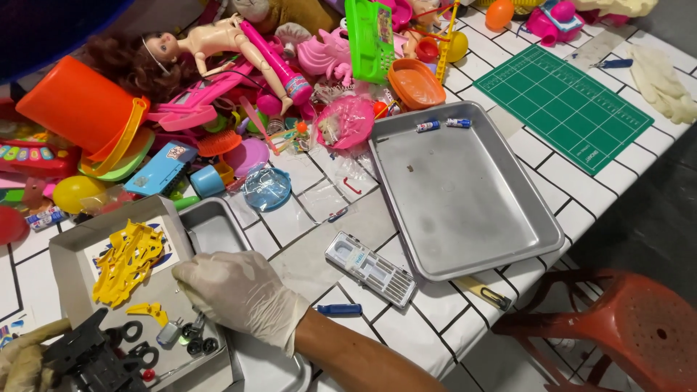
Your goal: The person assembles a toy vehicle by hand, picking up various plastic parts from a metal tray and connecting them. They handle a black chassis, yellow body pieces, and small wheels, fitting them together on a cluttered table.
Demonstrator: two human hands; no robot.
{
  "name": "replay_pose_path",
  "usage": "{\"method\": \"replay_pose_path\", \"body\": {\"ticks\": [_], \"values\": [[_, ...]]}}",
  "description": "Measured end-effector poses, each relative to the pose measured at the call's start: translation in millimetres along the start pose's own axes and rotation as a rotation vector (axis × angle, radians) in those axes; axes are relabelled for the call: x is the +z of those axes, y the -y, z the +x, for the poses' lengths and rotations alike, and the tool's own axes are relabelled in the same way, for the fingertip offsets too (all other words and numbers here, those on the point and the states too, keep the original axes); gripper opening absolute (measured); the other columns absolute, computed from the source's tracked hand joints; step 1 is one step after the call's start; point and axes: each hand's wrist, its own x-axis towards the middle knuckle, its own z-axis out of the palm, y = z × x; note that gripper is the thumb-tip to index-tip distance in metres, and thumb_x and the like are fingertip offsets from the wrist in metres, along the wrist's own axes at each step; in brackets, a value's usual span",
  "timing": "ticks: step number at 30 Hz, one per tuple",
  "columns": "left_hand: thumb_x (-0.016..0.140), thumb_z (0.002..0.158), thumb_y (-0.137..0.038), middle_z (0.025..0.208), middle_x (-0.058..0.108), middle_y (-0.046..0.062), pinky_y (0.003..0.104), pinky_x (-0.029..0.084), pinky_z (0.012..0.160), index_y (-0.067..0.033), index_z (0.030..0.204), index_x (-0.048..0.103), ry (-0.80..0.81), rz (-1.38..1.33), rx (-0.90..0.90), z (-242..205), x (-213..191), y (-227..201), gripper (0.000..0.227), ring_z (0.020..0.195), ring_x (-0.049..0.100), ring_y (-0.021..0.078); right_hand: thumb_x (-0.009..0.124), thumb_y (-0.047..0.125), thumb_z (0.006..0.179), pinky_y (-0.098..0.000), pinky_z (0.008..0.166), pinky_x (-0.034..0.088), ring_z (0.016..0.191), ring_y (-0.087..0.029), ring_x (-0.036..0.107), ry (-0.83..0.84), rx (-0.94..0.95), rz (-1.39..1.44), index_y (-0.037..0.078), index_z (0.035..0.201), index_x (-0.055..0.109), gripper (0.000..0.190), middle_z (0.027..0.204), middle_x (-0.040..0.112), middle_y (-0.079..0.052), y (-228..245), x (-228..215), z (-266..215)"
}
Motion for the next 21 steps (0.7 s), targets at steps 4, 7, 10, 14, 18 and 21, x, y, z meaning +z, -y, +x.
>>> {"method": "replay_pose_path", "body": {"ticks": [4, 7, 10, 14, 18, 21], "values": [[0.036, 0.123, -0.008, 0.126, 0.062, 0.04, 0.056, 0.053, 0.075, 0.0112, 0.141, 0.058, -0.09, 0.12, 0.14, -79, 52, -75, 0.034, 0.099, 0.064, 0.0552, 0.067, 0.013, 0.103, -0.0409, 0.055, 0.058, 0.06, -0.023, 0.063, -0.128, -0.017, -0.002, 0.002, 0.108, 0.072, 0.013, 0.078, 0.067, -0.01, -6, -5, 7], [0.047, 0.119, -0.002, 0.116, 0.06, 0.044, 0.057, 0.053, 0.087, 0.0189, 0.134, 0.054, -0.118, -0.064, 0.184, -109, 77, -115, 0.027, 0.091, 0.062, 0.0572, 0.064, 0.019, 0.103, -0.0437, 0.06, 0.062, 0.064, -0.025, 0.07, -0.126, -0.005, 0.027, 0.003, 0.109, 0.072, 0.018, 0.086, 0.074, -0.011, -12, -4, 9], [0.059, 0.117, -0.006, 0.1, 0.066, 0.035, 0.046, 0.055, 0.075, 0.016, 0.132, 0.065, -0.192, 0.125, 0.223, -111, 78, -121, 0.027, 0.08, 0.064, 0.0454, 0.065, 0.021, 0.1, -0.0445, 0.058, 0.057, 0.068, -0.027, 0.068, -0.101, 0.053, -0.05, 0.012, 0.108, 0.07, 0.013, 0.085, 0.072, -0.006, -12, -5, 8], [0.061, 0.115, -0.003, 0.098, 0.069, 0.027, 0.04, 0.052, 0.079, 0.0091, 0.123, 0.072, -0.218, 0.18, 0.122, -103, 71, -134, 0.018, 0.084, 0.064, 0.0345, 0.063, 0.022, 0.1, -0.0431, 0.057, 0.055, 0.073, -0.025, 0.072, -0.082, 0.047, -0.107, 0.014, 0.109, 0.069, 0.013, 0.088, 0.074, -0.004, -15, 2, 9], [0.057, 0.117, -0.011, 0.108, 0.068, 0.031, 0.046, 0.053, 0.078, 0.0084, 0.131, 0.067, -0.143, 0.165, 0.094, -106, 68, -139, 0.026, 0.09, 0.065, 0.0415, 0.063, 0.023, 0.1, -0.0437, 0.057, 0.056, 0.072, -0.026, 0.072, -0.092, 0.012, -0.117, 0.014, 0.107, 0.07, 0.014, 0.086, 0.075, -0.006, -12, 6, 7], [0.051, 0.12, -0.002, 0.104, 0.067, 0.03, 0.041, 0.048, 0.072, 0.0105, 0.131, 0.067, -0.167, 0.147, 0.215, -121, 71, -144, 0.023, 0.081, 0.06, 0.0355, 0.061, 0.023, 0.1, -0.0428, 0.057, 0.057, 0.073, -0.026, 0.072, -0.093, 0.01, -0.096, 0.013, 0.107, 0.071, 0.015, 0.087, 0.075, -0.006, -13, -1, 6]]}}
